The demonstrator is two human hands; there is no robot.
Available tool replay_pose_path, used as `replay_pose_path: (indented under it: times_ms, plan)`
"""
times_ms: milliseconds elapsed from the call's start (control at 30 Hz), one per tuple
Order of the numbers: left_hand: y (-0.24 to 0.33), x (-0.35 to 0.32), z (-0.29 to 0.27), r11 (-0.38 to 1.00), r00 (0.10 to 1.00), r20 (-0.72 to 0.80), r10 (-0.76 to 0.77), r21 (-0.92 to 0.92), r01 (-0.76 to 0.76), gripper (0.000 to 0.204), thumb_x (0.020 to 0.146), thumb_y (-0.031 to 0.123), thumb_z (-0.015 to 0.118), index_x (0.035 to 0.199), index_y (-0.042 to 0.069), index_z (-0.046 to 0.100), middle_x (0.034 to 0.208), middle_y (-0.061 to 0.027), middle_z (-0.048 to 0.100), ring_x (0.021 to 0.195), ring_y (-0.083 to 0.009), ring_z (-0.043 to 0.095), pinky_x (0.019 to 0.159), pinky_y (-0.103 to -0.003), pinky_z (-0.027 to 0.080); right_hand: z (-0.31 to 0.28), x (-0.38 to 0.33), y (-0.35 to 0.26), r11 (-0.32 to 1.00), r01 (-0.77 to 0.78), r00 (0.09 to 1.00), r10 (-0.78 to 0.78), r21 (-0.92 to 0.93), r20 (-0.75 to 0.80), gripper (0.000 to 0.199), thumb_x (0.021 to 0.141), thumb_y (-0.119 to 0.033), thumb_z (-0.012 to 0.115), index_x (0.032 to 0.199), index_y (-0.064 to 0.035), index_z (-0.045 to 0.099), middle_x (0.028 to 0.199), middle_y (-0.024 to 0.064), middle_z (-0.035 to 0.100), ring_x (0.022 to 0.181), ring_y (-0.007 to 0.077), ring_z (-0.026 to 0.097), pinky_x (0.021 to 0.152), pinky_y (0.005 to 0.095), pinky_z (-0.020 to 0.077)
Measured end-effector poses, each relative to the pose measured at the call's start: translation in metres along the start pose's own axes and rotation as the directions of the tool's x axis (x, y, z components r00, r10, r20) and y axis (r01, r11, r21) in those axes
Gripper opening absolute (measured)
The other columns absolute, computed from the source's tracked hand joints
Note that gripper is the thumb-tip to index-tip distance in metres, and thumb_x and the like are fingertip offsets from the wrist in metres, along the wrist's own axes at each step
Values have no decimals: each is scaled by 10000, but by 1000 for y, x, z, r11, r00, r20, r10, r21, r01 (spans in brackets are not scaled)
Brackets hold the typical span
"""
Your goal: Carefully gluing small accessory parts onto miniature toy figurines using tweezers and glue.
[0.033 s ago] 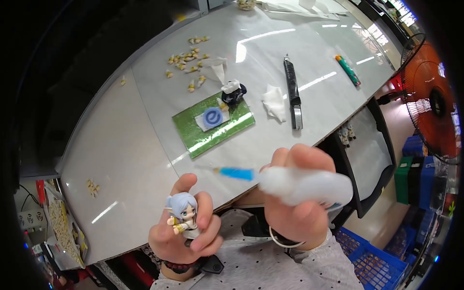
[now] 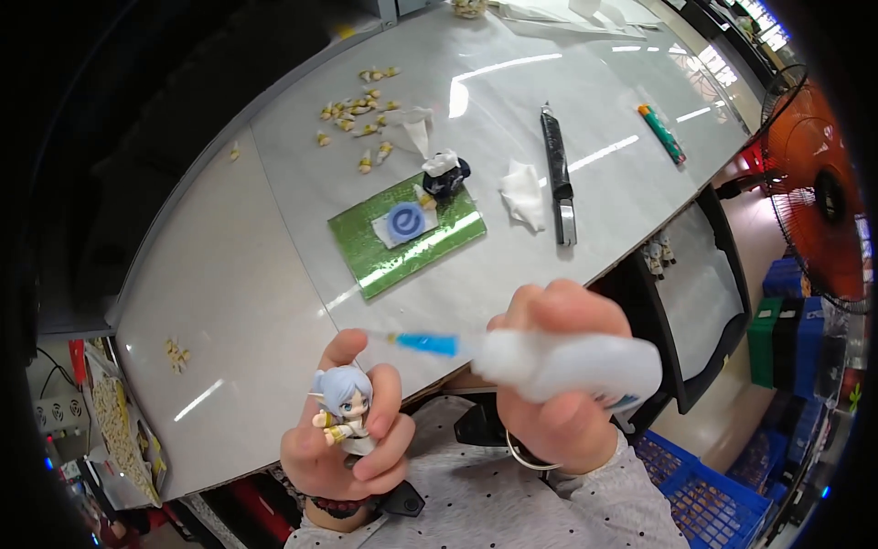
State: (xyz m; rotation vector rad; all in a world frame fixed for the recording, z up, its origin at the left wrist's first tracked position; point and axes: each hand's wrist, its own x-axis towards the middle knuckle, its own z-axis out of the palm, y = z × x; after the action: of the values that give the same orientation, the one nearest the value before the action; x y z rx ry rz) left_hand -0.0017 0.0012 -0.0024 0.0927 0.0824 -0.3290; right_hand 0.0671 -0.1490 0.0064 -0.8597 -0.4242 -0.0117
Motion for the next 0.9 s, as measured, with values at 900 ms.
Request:
replay_pose_path:
  times_ms: [900]
  plan:
    - [2,-3,0,848,952,119,283,433,-306,624,676,-106,586,1159,104,251,951,-119,383,699,-147,462,563,-238,418,1,-12,16,932,217,970,-172,-290,172,468,779,-378,607,845,85,587,526,22,510,437,103,457,364,214,309]
